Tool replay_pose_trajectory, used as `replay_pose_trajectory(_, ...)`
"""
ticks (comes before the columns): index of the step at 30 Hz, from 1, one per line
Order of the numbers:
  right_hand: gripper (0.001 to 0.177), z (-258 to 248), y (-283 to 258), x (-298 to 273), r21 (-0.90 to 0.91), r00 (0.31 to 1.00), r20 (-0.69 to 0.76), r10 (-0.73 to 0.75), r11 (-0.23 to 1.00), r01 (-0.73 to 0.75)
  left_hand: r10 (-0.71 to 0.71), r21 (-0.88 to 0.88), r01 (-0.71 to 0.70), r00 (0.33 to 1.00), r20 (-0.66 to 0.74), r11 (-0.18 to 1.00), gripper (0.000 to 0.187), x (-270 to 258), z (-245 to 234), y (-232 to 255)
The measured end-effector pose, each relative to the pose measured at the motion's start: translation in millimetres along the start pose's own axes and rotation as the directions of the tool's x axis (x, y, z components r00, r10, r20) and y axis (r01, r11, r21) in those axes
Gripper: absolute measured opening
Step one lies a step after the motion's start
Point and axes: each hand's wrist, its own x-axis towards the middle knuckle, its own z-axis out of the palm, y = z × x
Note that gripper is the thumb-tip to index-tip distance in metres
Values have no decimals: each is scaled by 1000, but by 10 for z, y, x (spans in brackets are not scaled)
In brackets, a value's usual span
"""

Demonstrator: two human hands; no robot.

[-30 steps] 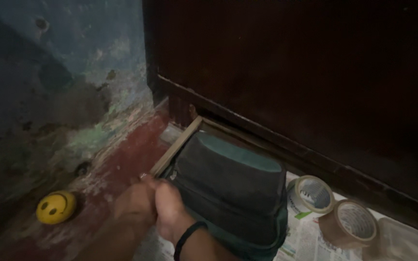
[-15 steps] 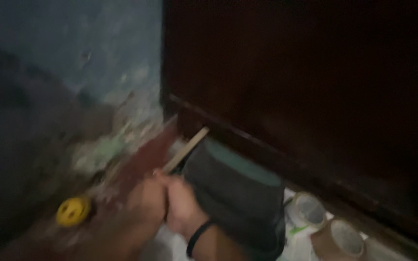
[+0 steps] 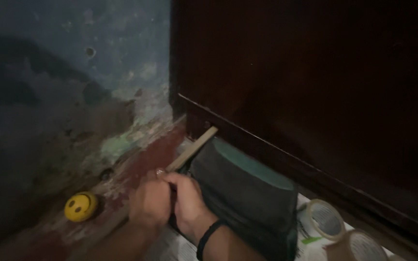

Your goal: The person sweeps the floor and the bottom edge of a wooden cabinet using a traditional straw broom. They then open a bottom drawer, which contains newspapers, a pouch, and containers, and wipe the interior surfaces with their hands. Finally, they close the drawer and sweep the floor again.

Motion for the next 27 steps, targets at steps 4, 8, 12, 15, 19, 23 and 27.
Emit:
replay_pose_trajectory(4,28,40,58,29,-66,990,10,-144,987,145,-63,-62,68,995,79,996,29,-2,9,-1)
replay_pose_trajectory(8,28,41,41,84,-117,992,-67,-104,988,96,53,-80,-55,998,-21,995,28,20,81,-51)
replay_pose_trajectory(12,32,-23,-106,62,-204,999,1,39,978,-38,45,9,-46,997,55,999,33,-48,-69,17)
replay_pose_trajectory(15,37,-68,-292,-38,-344,999,-39,34,938,-45,25,54,-33,990,136,998,36,-43,-288,260)
replay_pose_trajectory(19,37,-51,-602,-275,-289,986,99,-132,945,155,57,-88,-59,998,-25,994,36,-101,-442,610)
replay_pose_trajectory(23,38,-14,-818,-590,-290,981,73,-181,937,194,107,-123,-112,993,-50,986,37,-220,-639,780)
replay_pose_trajectory(27,38,-37,-985,-850,-411,973,-20,-231,889,203,159,-144,-181,975,-152,973,38,-367,-809,913)
